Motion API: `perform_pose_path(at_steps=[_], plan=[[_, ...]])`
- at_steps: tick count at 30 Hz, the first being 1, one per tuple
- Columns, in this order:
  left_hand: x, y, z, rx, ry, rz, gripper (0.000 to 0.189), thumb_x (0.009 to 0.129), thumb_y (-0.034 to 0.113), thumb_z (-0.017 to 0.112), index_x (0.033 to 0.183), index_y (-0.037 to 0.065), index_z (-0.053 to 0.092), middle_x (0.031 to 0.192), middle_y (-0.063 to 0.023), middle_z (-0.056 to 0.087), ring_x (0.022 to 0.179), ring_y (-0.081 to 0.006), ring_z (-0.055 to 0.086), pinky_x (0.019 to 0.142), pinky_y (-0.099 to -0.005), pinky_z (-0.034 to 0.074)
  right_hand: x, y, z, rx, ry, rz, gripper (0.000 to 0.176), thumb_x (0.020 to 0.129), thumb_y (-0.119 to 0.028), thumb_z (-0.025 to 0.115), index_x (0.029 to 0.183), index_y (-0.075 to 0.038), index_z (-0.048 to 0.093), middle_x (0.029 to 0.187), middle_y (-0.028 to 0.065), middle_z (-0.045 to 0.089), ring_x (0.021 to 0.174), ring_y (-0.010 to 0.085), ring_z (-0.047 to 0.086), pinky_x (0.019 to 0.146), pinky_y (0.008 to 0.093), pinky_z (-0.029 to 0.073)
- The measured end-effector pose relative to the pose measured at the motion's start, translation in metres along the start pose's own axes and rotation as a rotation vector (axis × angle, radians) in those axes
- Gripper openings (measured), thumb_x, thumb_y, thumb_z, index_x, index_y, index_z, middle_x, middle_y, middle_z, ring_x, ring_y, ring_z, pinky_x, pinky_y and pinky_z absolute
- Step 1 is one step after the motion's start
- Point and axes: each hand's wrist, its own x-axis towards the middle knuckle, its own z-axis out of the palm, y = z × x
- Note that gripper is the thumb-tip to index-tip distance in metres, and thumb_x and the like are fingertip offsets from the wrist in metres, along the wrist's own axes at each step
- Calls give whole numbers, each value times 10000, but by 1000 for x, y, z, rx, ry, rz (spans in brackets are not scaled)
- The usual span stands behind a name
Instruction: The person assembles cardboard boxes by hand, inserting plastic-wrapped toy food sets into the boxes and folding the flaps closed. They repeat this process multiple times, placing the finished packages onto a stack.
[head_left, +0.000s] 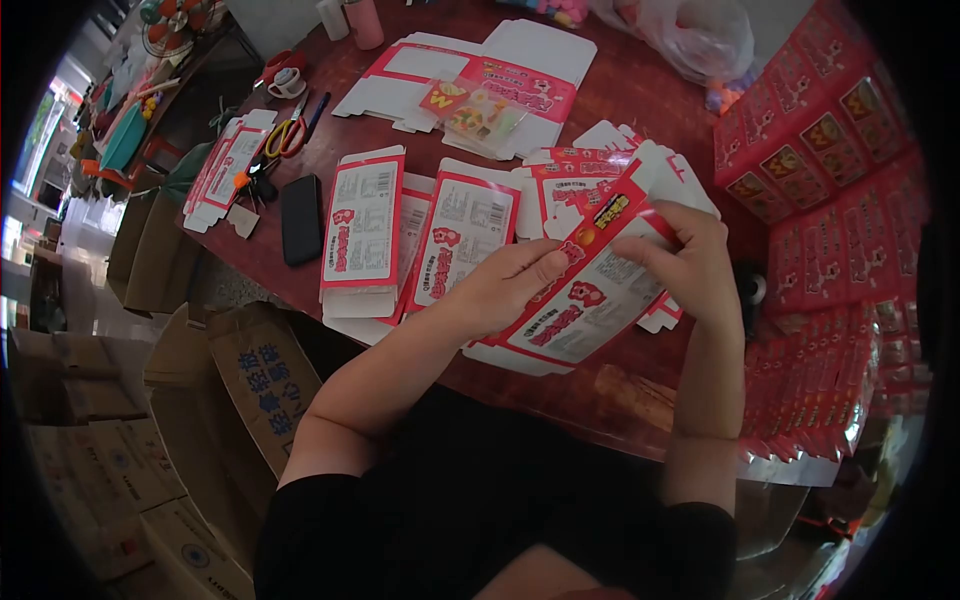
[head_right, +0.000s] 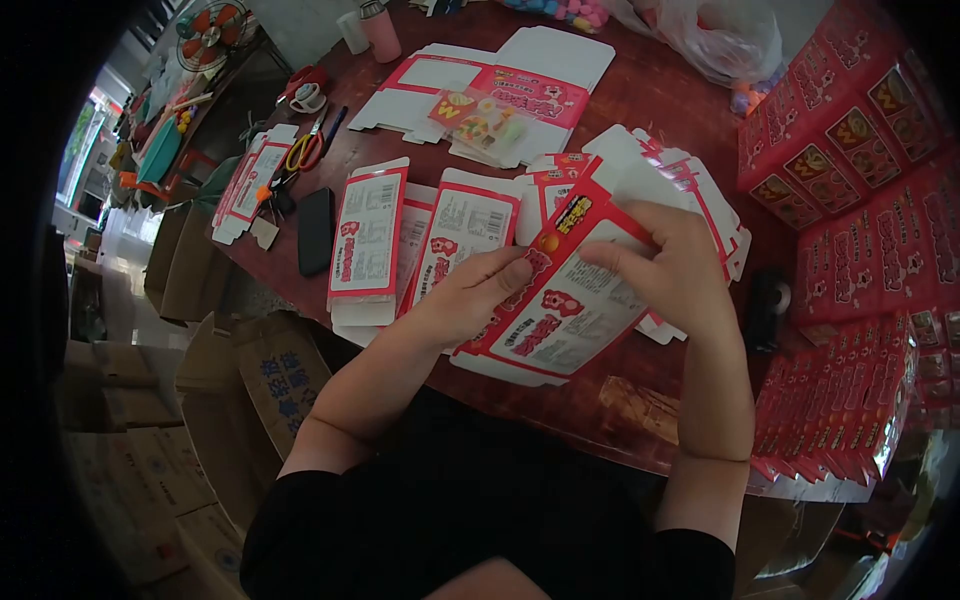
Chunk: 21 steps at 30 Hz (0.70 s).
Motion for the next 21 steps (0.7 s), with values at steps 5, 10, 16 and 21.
perform_pose_path(at_steps=[5, 10, 16, 21], plan=[[-15, -21, -12, -694, -157, -151, 517, 941, 320, 465, 1345, 22, 343, 1214, -124, 526, 1086, -200, 540, 905, -331, 460, 1, 17, 19, 313, -192, 89, 222, 719, -99, 750, 866, 34, 649, 779, 40, 662, 703, 62, 584, 617, 236, 466], [-21, -37, -27, -584, -181, 6, 388, 946, 308, 451, 1239, 59, 395, 1201, -86, 499, 1151, -190, 474, 958, -351, 393, 7, 14, 44, 323, -176, -138, 191, 690, -87, 756, 833, 2, 665, 727, 52, 645, 669, 79, 575, 606, 237, 446], [-27, -51, -32, 613, 358, 549, 418, 939, 309, 413, 1258, 41, 373, 1221, -171, 432, 1227, -326, 374, 999, -408, 302, 25, 8, 68, 122, 41, -245, 142, 696, -108, 724, 821, -52, 687, 718, 83, 632, 628, 132, 543, 579, 279, 422], [-48, -21, -21, 323, 338, -114, 484, 873, 155, 569, 1270, -36, 369, 1090, -186, 563, 981, -214, 576, 835, -315, 458, 72, 9, 86, 97, -80, -123, 208, 720, -183, 718, 853, -29, 671, 732, 102, 631, 663, 134, 561, 613, 288, 435]])
